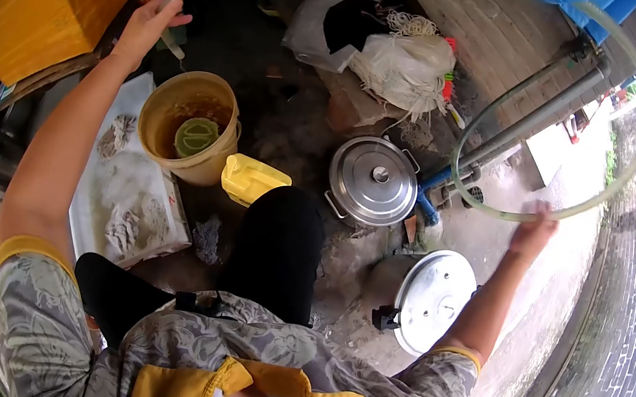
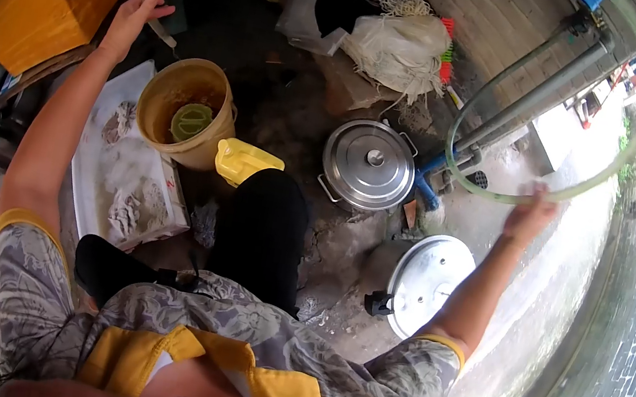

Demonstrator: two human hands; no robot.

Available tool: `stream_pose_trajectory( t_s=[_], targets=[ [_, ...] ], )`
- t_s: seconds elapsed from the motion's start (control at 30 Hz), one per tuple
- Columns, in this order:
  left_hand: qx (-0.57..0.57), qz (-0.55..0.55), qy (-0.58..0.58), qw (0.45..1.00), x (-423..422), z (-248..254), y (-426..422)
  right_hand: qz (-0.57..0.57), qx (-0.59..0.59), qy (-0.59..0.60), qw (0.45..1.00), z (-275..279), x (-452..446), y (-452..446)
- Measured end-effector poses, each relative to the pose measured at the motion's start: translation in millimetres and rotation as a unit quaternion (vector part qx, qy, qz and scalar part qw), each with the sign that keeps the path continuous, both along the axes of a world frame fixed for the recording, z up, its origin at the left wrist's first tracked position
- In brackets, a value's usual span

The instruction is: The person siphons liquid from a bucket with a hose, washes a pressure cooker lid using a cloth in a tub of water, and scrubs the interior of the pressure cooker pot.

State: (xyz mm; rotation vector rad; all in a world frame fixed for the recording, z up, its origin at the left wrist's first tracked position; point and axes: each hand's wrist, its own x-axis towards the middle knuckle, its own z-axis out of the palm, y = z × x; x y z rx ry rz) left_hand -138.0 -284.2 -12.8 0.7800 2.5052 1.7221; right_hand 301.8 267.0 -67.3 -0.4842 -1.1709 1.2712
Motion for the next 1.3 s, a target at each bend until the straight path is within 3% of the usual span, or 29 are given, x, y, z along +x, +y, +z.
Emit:
stream_pose_trajectory(
  t_s=[0.03, 0.1, 0.23, 0.4, 0.5, 0.53, 0.57, 0.67, 0.73, 0.8, 0.97, 1.03, 1.3],
  targets=[
    [0.000, -0.002, 0.020, 1.000, 3.9, 0.2, 5.3, 0.040, -0.026, -0.119, 0.992, -36.1, 0.8, 9.1],
    [0.003, -0.013, 0.017, 1.000, -8.0, -12.7, 9.4, 0.062, 0.026, -0.237, 0.969, -115.8, -6.4, 32.9],
    [-0.047, -0.012, 0.051, 0.998, -25.9, -36.5, 23.4, -0.096, -0.005, -0.111, 0.989, -116.9, -32.2, 25.4],
    [-0.103, 0.019, 0.069, 0.992, -39.3, -43.5, 53.3, -0.136, -0.084, -0.120, 0.980, -29.6, -41.1, 61.9],
    [-0.100, 0.045, 0.097, 0.989, -47.4, -46.4, 74.3, -0.153, 0.003, -0.182, 0.971, 35.5, -50.0, 100.9],
    [-0.048, 0.073, 0.071, 0.994, -50.3, -47.2, 81.7, -0.182, 0.019, -0.221, 0.958, 60.3, -52.9, 116.4],
    [0.004, 0.101, 0.046, 0.994, -52.7, -47.5, 87.3, -0.171, 0.025, -0.211, 0.962, 85.5, -55.6, 125.7],
    [-0.040, 0.141, 0.053, 0.988, -55.8, -40.5, 93.8, -0.079, 0.012, -0.209, 0.975, 160.6, -58.6, 157.0],
    [-0.071, 0.150, 0.043, 0.985, -51.0, -31.0, 98.5, 0.068, -0.005, -0.166, 0.984, 196.4, -59.6, 190.7],
    [-0.074, 0.139, 0.038, 0.987, -44.7, -23.7, 103.8, 0.027, 0.060, -0.120, 0.991, 223.6, -74.0, 163.2],
    [-0.105, 0.117, 0.060, 0.986, -37.4, -10.5, 121.4, -0.019, 0.106, -0.071, 0.992, 254.8, -110.3, 180.9],
    [-0.112, 0.101, 0.072, 0.986, -34.0, -6.5, 134.3, -0.016, 0.126, 0.032, 0.991, 257.2, -122.2, 191.2],
    [0.015, 0.089, -0.015, 0.996, -35.3, -8.5, 151.0, -0.039, 0.234, 0.013, 0.971, 260.9, -125.7, 187.6]
  ],
)
